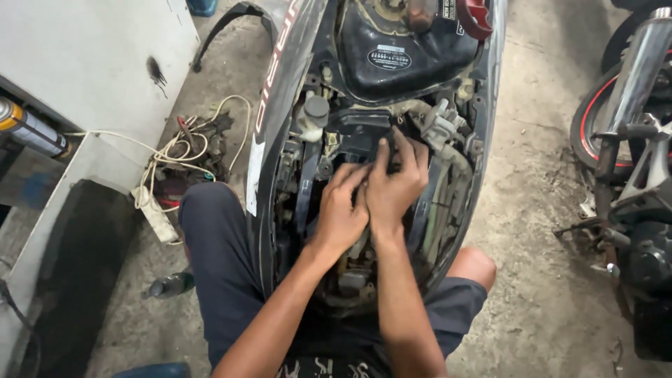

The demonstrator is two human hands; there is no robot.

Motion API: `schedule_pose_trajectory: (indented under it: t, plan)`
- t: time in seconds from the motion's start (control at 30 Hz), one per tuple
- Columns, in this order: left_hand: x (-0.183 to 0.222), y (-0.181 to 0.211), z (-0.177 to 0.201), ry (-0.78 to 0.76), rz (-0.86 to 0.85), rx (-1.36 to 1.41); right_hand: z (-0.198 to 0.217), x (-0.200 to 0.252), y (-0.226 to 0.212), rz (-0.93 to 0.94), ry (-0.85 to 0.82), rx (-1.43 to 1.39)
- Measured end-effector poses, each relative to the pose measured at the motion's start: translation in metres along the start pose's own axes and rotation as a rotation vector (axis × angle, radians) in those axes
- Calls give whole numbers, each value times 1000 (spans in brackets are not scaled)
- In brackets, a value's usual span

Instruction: Cleaning and servicing the air filter housing of a motorcycle engine using a cloth and cleaning liquid.

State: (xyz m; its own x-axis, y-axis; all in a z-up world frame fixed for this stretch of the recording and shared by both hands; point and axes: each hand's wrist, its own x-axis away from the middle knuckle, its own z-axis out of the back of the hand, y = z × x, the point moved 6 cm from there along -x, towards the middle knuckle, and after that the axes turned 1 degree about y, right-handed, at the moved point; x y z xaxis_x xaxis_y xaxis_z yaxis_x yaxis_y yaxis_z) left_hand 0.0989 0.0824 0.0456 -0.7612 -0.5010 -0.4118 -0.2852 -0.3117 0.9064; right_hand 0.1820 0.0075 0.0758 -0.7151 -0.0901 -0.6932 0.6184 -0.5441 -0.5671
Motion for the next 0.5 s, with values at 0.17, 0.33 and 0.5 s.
schedule_pose_trajectory:
  t: [0.17, 0.33, 0.5]
  plan:
    - [-1, 5, 13, 85, -48, -13, -1, -3, -8, -52, 142, -96]
    - [-5, 3, 4, 72, -46, -15, -1, -13, 3, -33, 72, -87]
    - [3, -13, -11, 32, 34, 51, -4, -11, 18, -25, -41, 4]
